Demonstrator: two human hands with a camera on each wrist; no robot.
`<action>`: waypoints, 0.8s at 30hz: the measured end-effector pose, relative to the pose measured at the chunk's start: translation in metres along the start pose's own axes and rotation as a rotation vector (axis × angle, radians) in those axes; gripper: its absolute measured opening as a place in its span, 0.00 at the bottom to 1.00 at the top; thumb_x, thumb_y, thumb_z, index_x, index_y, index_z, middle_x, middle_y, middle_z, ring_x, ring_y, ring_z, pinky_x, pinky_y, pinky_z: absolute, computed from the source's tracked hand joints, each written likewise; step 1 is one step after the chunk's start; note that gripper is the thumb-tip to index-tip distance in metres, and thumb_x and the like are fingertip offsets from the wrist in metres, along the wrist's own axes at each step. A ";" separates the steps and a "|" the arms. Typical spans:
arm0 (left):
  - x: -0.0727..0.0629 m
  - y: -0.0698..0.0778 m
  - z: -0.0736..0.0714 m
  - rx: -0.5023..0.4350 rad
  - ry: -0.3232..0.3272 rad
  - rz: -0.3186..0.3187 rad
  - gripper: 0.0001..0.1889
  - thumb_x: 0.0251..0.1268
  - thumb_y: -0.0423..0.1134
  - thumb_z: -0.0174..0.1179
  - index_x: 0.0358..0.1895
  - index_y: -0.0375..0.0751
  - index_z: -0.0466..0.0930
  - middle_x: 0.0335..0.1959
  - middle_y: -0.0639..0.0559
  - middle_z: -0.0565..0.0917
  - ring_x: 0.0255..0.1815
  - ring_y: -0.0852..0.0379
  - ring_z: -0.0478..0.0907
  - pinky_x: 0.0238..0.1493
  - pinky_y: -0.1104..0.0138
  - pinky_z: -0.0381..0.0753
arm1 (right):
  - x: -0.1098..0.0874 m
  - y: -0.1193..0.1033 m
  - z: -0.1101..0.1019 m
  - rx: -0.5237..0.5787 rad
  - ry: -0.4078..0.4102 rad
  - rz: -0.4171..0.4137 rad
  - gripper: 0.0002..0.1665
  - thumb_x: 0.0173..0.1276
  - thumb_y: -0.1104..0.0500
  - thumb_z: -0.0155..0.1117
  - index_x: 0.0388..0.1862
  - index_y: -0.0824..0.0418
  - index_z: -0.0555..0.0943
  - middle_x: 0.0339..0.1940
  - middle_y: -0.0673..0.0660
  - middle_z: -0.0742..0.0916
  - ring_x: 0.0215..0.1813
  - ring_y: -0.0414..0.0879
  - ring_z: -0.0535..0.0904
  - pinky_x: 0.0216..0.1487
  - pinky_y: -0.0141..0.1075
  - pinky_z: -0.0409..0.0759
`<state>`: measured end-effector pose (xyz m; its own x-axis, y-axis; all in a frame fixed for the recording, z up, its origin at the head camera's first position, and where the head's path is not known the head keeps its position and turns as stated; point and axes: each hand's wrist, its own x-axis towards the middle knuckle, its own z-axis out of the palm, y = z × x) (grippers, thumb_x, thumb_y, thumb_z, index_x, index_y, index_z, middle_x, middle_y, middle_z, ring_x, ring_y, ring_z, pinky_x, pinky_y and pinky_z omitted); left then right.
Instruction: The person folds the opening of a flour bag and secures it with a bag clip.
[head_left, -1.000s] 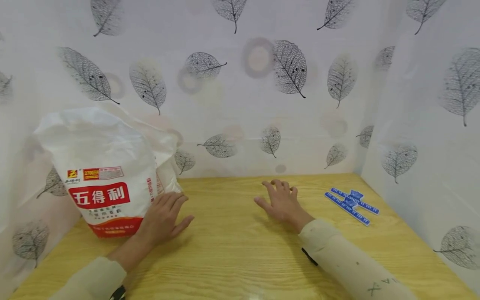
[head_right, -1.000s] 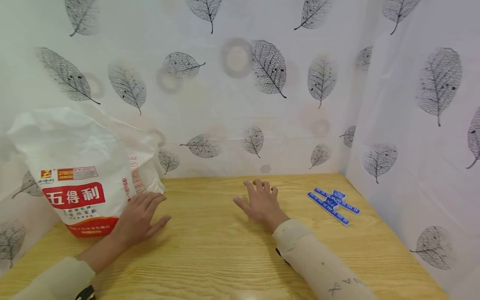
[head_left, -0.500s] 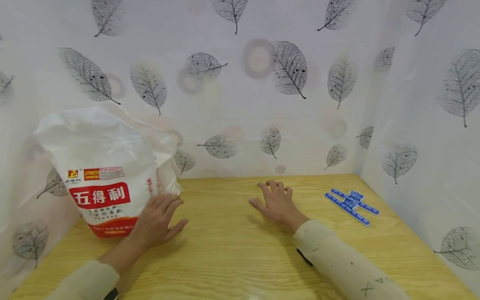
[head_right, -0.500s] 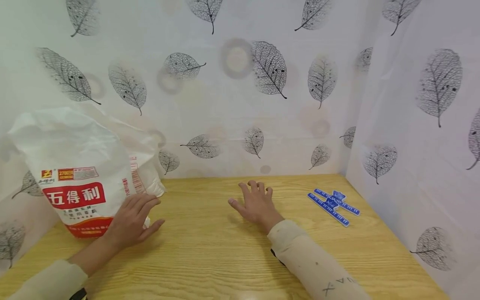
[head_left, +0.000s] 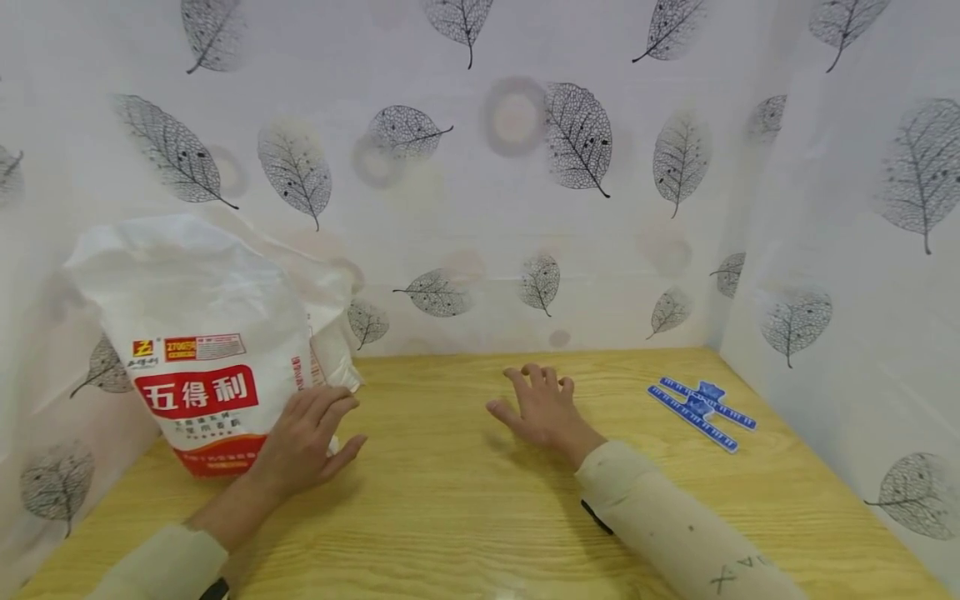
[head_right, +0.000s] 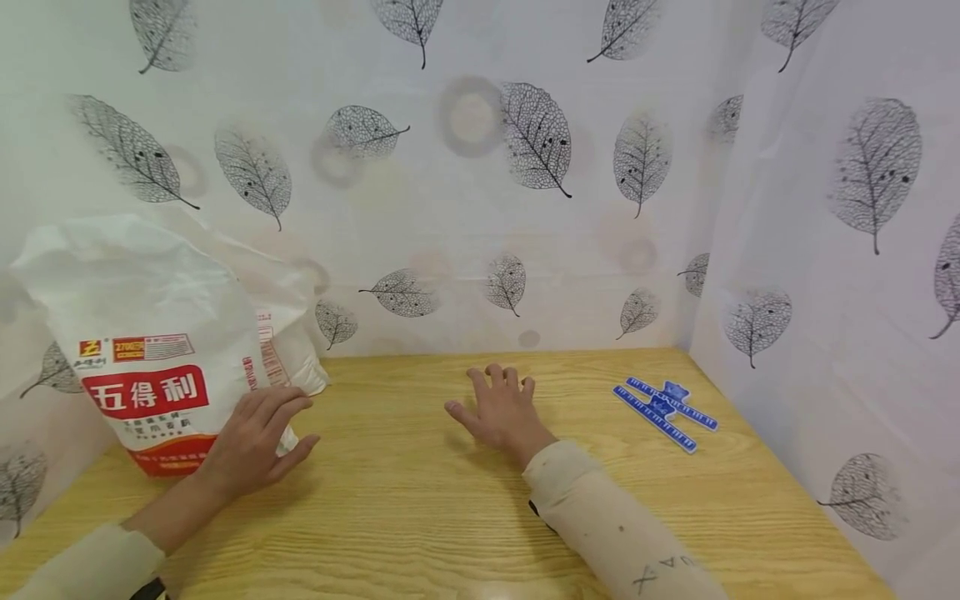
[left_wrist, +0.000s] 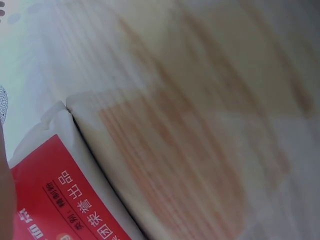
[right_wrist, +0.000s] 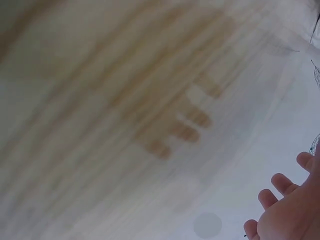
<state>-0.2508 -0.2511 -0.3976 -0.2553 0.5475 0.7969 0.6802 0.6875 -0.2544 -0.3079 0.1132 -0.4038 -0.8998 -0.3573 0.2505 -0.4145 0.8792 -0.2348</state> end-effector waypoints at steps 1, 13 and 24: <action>0.000 0.000 -0.001 0.000 0.002 0.001 0.28 0.74 0.58 0.48 0.48 0.31 0.78 0.47 0.37 0.81 0.50 0.40 0.76 0.55 0.51 0.68 | 0.000 -0.002 0.001 0.002 0.005 -0.009 0.42 0.73 0.28 0.45 0.75 0.51 0.65 0.70 0.61 0.70 0.70 0.63 0.63 0.61 0.63 0.57; -0.005 -0.007 -0.004 0.048 0.018 0.028 0.27 0.74 0.56 0.47 0.47 0.31 0.79 0.47 0.35 0.80 0.50 0.38 0.74 0.54 0.49 0.67 | 0.004 -0.015 0.003 -0.059 -0.018 -0.024 0.44 0.72 0.25 0.42 0.75 0.50 0.65 0.70 0.60 0.71 0.70 0.61 0.64 0.64 0.64 0.59; -0.003 -0.008 -0.006 0.082 0.031 -0.001 0.29 0.74 0.57 0.46 0.50 0.29 0.78 0.49 0.33 0.78 0.50 0.35 0.72 0.53 0.47 0.66 | 0.007 -0.023 0.006 -0.071 -0.025 -0.040 0.44 0.71 0.24 0.43 0.75 0.49 0.66 0.69 0.59 0.71 0.70 0.60 0.64 0.64 0.62 0.59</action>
<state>-0.2510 -0.2614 -0.3947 -0.2335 0.5329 0.8133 0.6213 0.7252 -0.2968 -0.3056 0.0888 -0.4027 -0.8863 -0.3992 0.2349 -0.4400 0.8841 -0.1576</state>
